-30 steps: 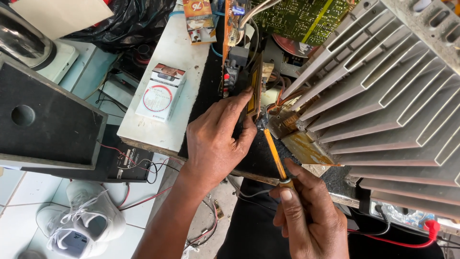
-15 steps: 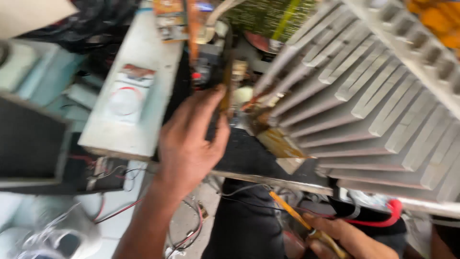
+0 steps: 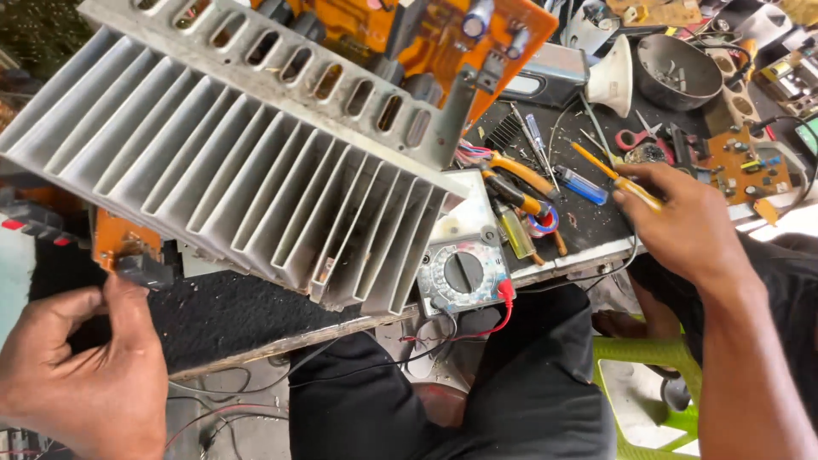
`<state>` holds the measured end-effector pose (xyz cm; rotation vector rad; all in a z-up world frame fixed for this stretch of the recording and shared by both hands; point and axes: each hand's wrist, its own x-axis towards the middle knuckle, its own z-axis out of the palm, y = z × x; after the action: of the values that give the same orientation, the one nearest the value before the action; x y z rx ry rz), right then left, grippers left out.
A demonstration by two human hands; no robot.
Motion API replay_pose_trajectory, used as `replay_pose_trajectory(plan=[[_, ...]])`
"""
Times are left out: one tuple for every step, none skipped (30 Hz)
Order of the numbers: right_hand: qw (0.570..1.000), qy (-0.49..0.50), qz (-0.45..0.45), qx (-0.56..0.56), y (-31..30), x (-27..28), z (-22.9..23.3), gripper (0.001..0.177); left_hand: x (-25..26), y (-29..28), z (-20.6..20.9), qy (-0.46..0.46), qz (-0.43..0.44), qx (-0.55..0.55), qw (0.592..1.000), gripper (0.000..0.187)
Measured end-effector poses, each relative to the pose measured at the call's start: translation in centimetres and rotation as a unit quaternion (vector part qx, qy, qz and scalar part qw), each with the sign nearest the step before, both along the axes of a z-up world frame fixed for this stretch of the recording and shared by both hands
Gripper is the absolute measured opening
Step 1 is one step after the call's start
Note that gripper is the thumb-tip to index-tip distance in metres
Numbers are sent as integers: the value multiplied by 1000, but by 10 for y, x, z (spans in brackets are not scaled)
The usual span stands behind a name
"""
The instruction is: The person uses multimeter probes to test a component on a circuit board. They then use a screwdriver to remove screws and detach a small green circuit board from a larger assembly. Finally, they use pliers to cut a wire connected to the board.
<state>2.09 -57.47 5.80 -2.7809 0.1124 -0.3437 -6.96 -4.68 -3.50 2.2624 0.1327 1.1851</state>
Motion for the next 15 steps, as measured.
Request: replay_pose_trajectory(plan=[[997,-24,60,-36,-9,15,-12,37,0,-3,0,-5,-15,-43,999,16],[997,-24,60,-34,-13,20,-20,37,1,-3,-1,-6,-16,-41,999,16],[977,-125,123,-119,-17,26,-28,37,2,-3,-2,-8,-12,-35,999,12],[935,-221,189,-202,-18,35,-36,39,2,-2,-4,-11,-5,-30,999,10],[935,-223,192,-199,-1,33,-29,39,5,-5,2,-12,-1,-28,1000,10],[944,-202,220,-139,19,32,-23,32,5,-6,7,-12,9,8,1000,12],[949,-179,248,-79,42,30,-16,25,4,-4,13,-12,18,44,999,14],[944,-181,268,-69,59,30,-8,25,7,-7,21,-10,40,51,998,14],[967,-75,237,-57,79,27,1,34,10,-7,29,-16,6,20,1000,14],[976,31,212,-50,101,28,10,45,12,-4,38,-25,-22,-10,999,17],[969,27,240,-44,104,36,5,45,10,3,46,-26,7,-3,1000,17],[973,71,195,-104,104,43,0,48,14,9,54,-42,-42,48,997,23],[970,109,147,-162,104,52,-5,53,17,15,62,-56,-91,98,989,32],[968,104,160,-163,96,60,-15,53,17,21,67,-57,-77,101,990,32],[969,119,131,-172,87,71,-26,45,18,25,71,-47,-115,112,986,36]])
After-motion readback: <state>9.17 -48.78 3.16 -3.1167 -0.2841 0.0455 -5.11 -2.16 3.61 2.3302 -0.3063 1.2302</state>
